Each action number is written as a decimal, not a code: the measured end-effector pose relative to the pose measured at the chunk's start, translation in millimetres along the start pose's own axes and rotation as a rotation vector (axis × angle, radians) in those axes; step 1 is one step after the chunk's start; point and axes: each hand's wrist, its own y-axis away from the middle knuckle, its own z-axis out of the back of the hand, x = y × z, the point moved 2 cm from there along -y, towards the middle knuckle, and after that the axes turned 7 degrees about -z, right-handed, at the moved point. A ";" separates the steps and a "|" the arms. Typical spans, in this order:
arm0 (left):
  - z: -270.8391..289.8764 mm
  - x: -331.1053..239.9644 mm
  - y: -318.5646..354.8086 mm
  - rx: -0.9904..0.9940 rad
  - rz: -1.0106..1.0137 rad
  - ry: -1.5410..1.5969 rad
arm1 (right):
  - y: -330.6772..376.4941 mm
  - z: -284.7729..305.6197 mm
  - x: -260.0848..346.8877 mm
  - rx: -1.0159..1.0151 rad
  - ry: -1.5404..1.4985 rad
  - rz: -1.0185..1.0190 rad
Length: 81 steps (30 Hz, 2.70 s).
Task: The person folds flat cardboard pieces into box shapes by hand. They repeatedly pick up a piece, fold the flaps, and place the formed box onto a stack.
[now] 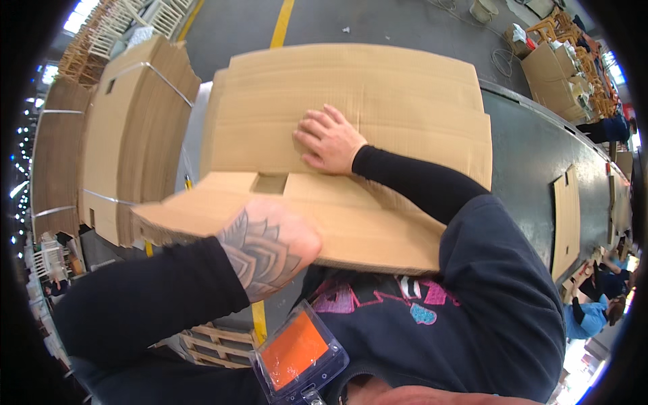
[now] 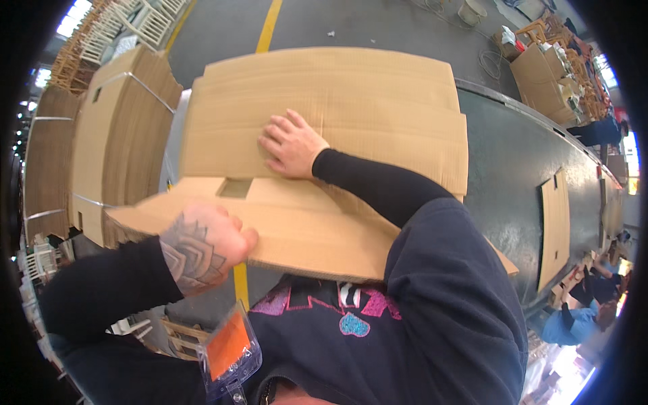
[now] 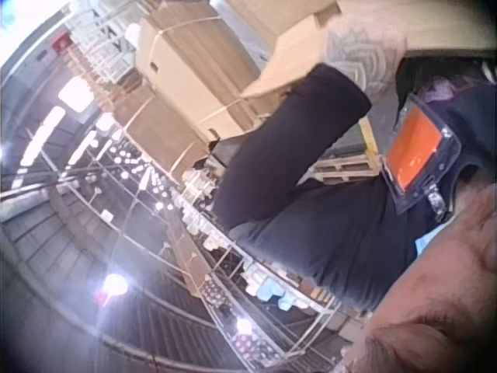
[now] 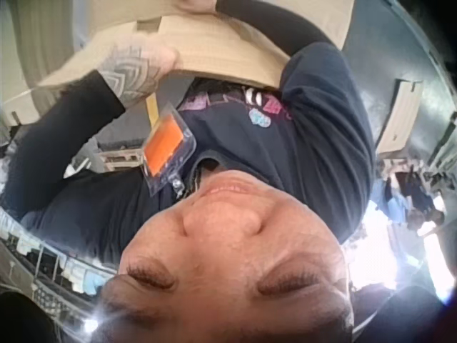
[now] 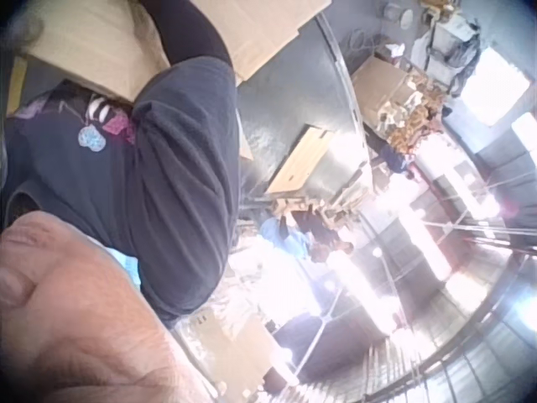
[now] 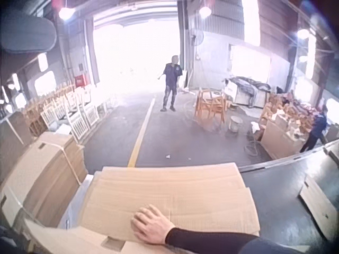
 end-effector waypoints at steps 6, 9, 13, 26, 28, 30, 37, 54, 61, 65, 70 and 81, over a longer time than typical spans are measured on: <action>-53.0 -19.6 14.4 -0.090 0.075 -0.126 | -12.6 11.8 -20.6 -0.032 -0.036 -0.244; -78.0 -35.5 11.5 -0.229 0.088 -0.138 | -25.2 35.5 -65.4 0.237 0.159 -0.619; -94.0 -40.4 -7.0 -0.268 -0.022 -0.213 | -37.2 67.5 -127.3 0.625 0.163 -0.496; -39.9 292.2 -76.1 -0.363 0.335 -0.046 | -70.9 53.4 -150.8 0.945 0.042 -0.455; -43.0 312.8 -89.6 -0.253 0.325 0.086 | -67.7 58.5 -143.2 0.934 0.027 -0.530; -38.2 315.3 -102.3 -0.230 0.313 0.158 | -62.9 66.1 -143.8 0.906 0.048 -0.576; -137.0 236.5 -70.9 -1.129 0.257 -0.624 | 35.5 61.2 -53.9 -0.227 0.382 -0.281; -51.4 230.3 88.6 -0.934 1.047 0.097 | 401.1 322.9 -297.2 -0.434 -0.414 -1.334; -131.3 177.5 41.9 -0.712 1.319 0.358 | 692.8 436.4 -146.8 -0.500 0.293 -2.511; -183.7 102.0 81.5 -0.645 1.543 0.440 | 705.5 412.7 -182.5 -0.428 0.274 -2.729; -152.2 148.7 -0.7 -0.745 1.398 0.460 | 775.2 450.3 -31.5 -0.769 0.412 -3.062; -197.0 184.6 11.1 -0.861 1.236 0.397 | 540.7 195.2 -119.2 -0.689 -0.024 -1.440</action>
